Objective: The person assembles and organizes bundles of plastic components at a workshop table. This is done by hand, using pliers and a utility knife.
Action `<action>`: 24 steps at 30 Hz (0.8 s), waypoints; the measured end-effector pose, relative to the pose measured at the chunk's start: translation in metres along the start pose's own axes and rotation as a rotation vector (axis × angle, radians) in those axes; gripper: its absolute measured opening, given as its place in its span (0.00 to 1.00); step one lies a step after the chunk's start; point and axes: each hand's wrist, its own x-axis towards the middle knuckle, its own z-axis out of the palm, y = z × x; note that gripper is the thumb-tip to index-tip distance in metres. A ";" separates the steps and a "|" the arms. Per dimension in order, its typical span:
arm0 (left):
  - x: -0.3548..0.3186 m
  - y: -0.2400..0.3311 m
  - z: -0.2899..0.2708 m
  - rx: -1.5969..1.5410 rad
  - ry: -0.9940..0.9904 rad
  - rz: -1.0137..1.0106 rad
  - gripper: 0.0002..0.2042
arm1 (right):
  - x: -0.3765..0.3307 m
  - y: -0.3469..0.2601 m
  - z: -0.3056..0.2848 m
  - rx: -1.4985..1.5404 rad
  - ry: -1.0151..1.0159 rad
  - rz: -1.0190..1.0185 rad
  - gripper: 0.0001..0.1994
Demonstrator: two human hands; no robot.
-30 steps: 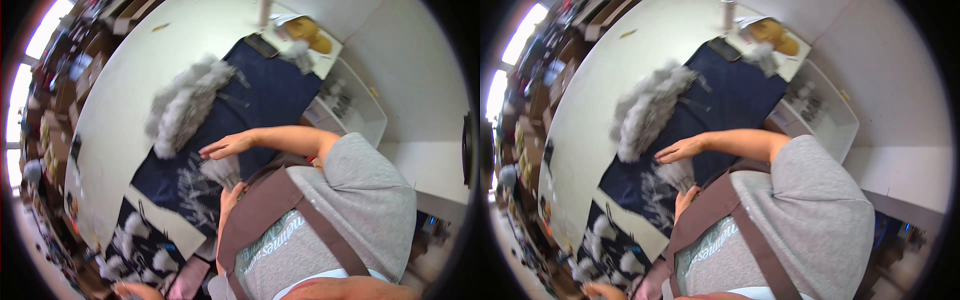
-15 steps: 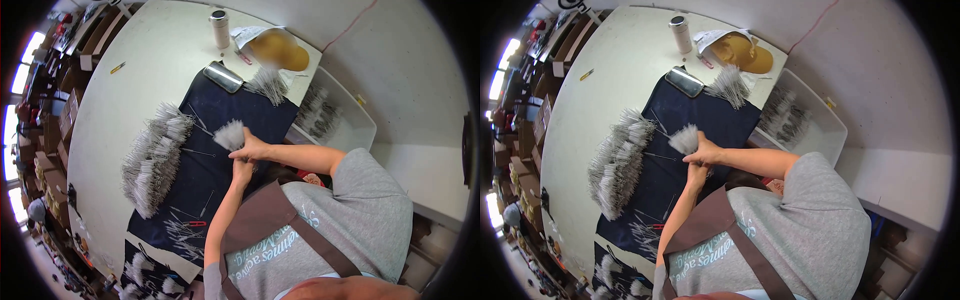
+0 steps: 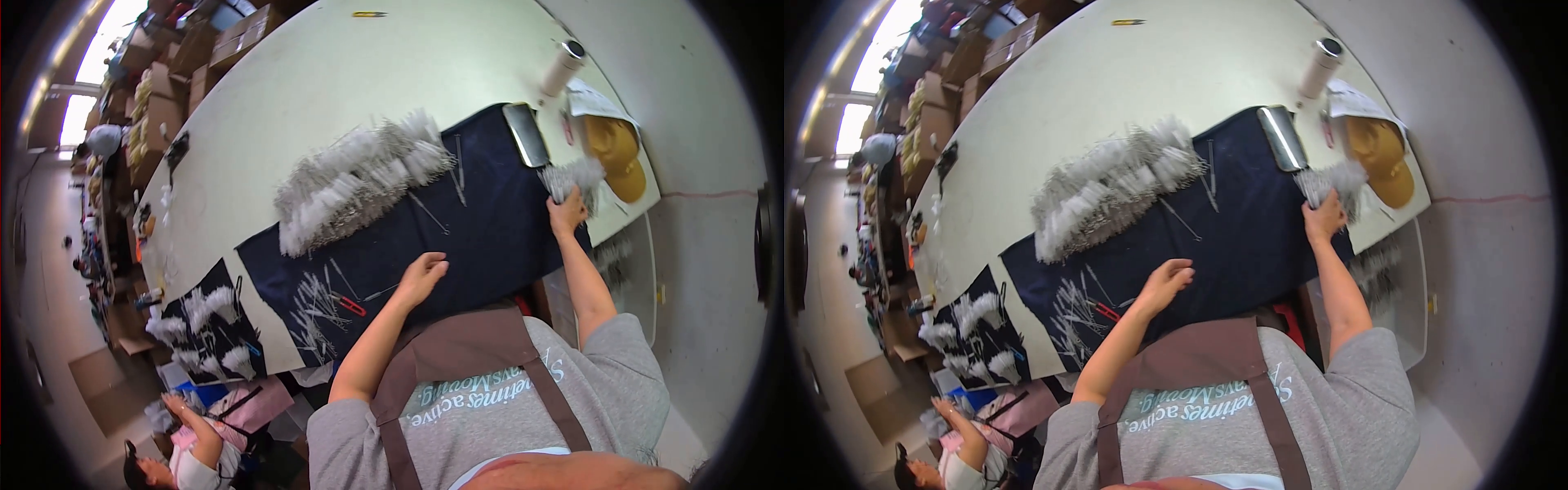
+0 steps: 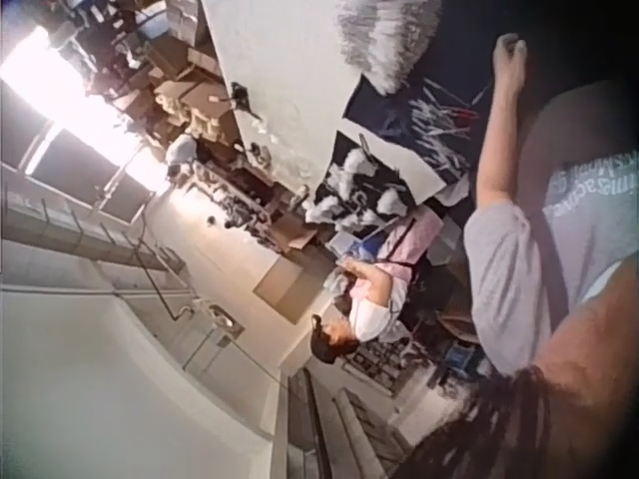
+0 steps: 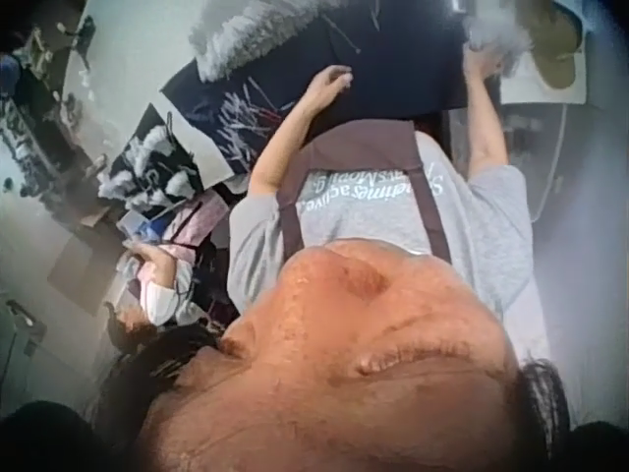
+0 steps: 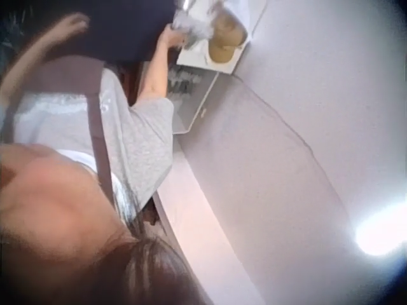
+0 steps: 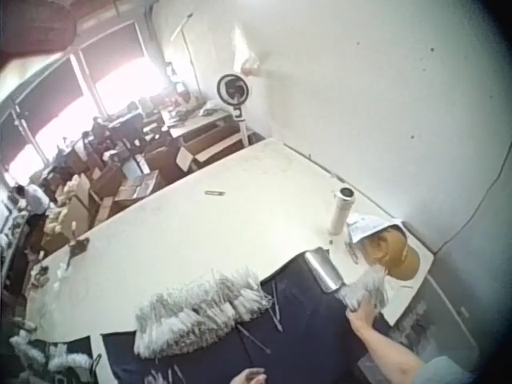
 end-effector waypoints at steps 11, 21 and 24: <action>-0.059 0.010 -0.221 0.204 1.013 0.314 0.10 | -0.019 -0.098 -0.064 -0.145 0.055 -0.216 0.35; 0.020 0.028 -0.272 0.629 0.824 -0.045 0.43 | -0.118 -0.446 -0.054 0.083 -0.469 -0.802 0.36; -0.014 0.024 -0.277 0.530 0.815 -0.060 0.45 | -0.158 -0.486 -0.050 -0.087 -0.505 -0.785 0.37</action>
